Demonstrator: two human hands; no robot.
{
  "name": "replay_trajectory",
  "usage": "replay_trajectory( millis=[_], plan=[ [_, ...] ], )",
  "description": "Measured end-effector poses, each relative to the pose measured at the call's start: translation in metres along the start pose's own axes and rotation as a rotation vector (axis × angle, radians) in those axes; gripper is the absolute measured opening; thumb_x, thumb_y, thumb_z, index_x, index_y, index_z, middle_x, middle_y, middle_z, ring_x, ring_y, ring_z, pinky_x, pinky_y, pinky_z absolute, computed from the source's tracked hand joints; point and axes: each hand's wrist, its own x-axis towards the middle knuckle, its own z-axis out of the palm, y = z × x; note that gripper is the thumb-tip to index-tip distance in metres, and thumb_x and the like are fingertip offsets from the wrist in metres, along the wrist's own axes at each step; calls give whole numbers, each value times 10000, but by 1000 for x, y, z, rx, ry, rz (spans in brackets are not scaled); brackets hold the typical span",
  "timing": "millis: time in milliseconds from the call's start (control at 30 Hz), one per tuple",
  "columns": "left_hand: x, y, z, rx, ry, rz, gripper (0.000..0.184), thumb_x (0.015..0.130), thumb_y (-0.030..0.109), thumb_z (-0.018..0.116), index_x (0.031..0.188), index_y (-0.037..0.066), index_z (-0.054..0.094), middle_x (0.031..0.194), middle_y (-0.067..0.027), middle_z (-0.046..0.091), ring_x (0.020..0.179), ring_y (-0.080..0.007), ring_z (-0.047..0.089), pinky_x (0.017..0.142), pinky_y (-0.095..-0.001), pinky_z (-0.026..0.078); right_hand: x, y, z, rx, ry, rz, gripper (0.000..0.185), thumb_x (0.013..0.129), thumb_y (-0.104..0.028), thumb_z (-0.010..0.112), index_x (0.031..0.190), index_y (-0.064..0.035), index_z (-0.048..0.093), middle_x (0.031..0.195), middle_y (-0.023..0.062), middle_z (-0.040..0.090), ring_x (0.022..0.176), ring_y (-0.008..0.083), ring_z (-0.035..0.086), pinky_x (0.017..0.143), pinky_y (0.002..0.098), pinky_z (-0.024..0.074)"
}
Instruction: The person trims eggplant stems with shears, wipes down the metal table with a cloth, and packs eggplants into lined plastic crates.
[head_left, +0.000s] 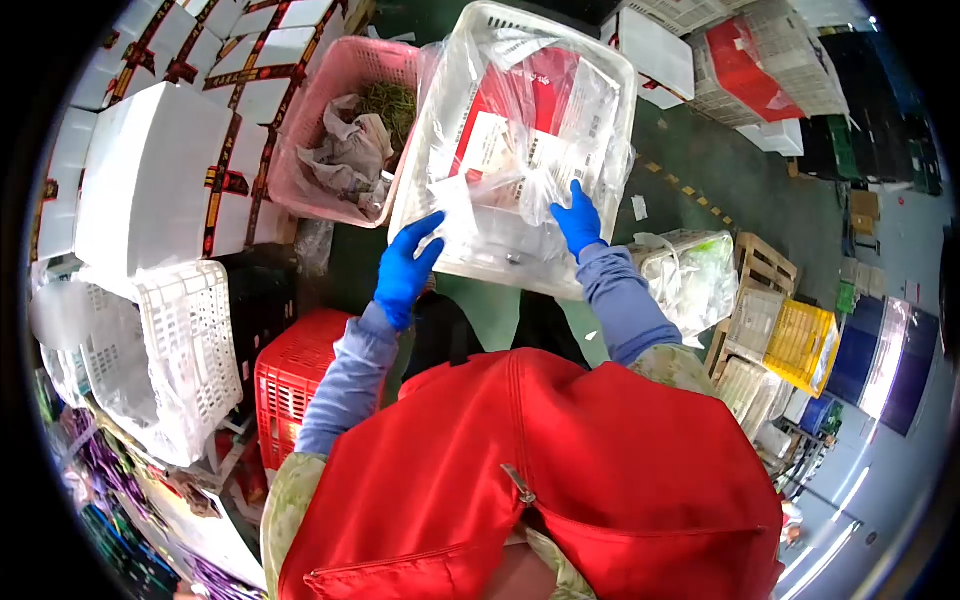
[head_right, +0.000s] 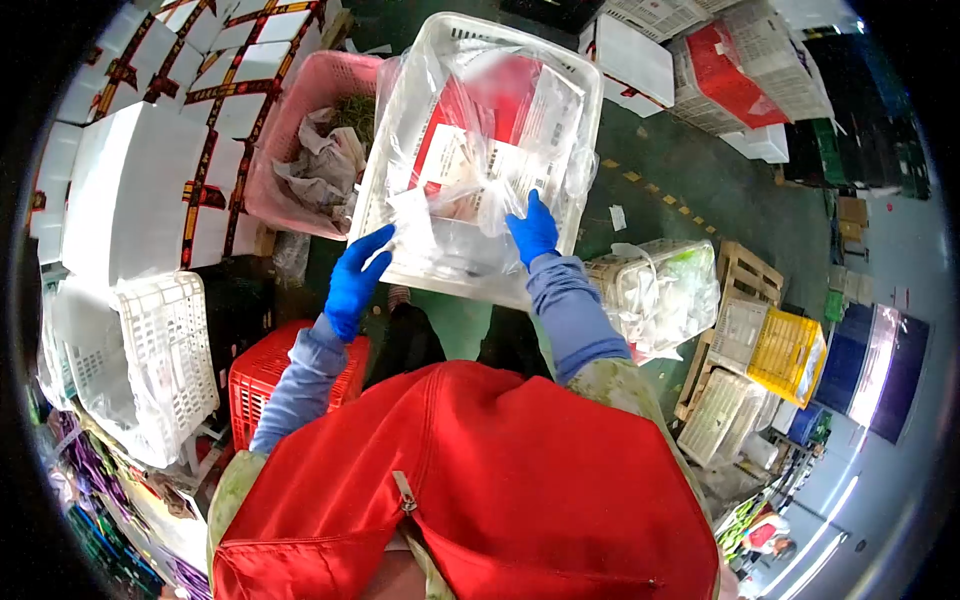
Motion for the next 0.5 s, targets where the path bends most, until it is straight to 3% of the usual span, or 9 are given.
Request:
replay_trajectory(
  millis=[100, 133, 167, 267, 300, 367, 400, 433, 500],
  plan=[
    [47, -4, 51, 232, -4, 172, 439, 857, 108, 661, 1283, 81, 559, 1265, -117, 577, 1197, -244, 530, 1003, -336, 404, 26, 5, 22, 34, -441, 157, 480, 795, -250, 703, 1191, -19, 564, 1030, 196, 650, 917, 340, 638, 834, 379, 503],
    [61, -2, 70, 298, 27, 157, 479, 825, 124, 684, 1285, 82, 556, 1281, -147, 556, 1212, -290, 515, 1011, -361, 405, 33, -7, 23, 533, -795, 505, 288, 833, -213, 668, 1036, -18, 609, 809, 119, 651, 675, 226, 631, 631, 336, 514],
    [77, -14, 84, 461, 20, 190, 624, 777, 147, 702, 1359, 112, 481, 1337, -162, 501, 1244, -330, 475, 1020, -391, 394, 26, -15, 14, 725, -834, 536, 169, 866, -181, 631, 930, -25, 620, 657, 35, 574, 515, 120, 521, 478, 275, 427],
    [114, -29, 133, 993, 30, 49, 861, 711, 186, 732, 1460, 133, 309, 1422, -198, 402, 1315, -369, 384, 1066, -400, 343, 37, -25, -37, 789, -1132, 355, 122, 854, -165, 629, 825, -47, 612, 614, 24, 528, 484, 112, 472, 451, 254, 388],
    [118, -28, 143, 1124, 59, 93, 853, 729, 268, 718, 1461, 140, 298, 1321, -214, 504, 1219, -340, 498, 999, -399, 410, 46, -23, -59, 801, -1253, 402, 116, 849, -161, 632, 812, -54, 607, 607, 16, 510, 476, 96, 446, 448, 241, 372],
    [129, -32, 155, 1079, -219, -335, 750, 750, 357, 691, 1406, 137, 400, 1103, -200, 637, 996, -323, 633, 901, -415, 470, 63, 3, -91, 753, -1325, 346, 120, 857, -166, 617, 807, -58, 609, 605, 6, 502, 457, 87, 429, 452, 233, 372],
    [120, -61, 153, 1007, -101, -39, 599, 763, 443, 667, 1255, 116, 571, 903, -183, 680, 769, -321, 668, 792, -428, 501, 75, 12, -111, 616, -1351, 281, 142, 861, -181, 621, 819, -45, 613, 610, 16, 527, 465, 96, 463, 467, 244, 396],
    [119, -31, 152, 969, -136, -145, 442, 783, 385, 681, 1089, 66, 669, 868, -181, 687, 727, -275, 676, 754, -377, 509, 83, 23, -125, 486, -1376, 215, 167, 864, -196, 624, 831, -32, 617, 615, 27, 551, 474, 105, 498, 481, 255, 421],
    [106, 11, 139, 597, 65, -434, 312, 818, 262, 662, 1013, 20, 687, 829, -125, 700, 725, -203, 670, 713, -317, 510, 93, 57, -131, 394, -1270, 139, 208, 848, -224, 654, 893, -23, 632, 713, 58, 620, 571, 149, 580, 547, 293, 469]
  ],
)
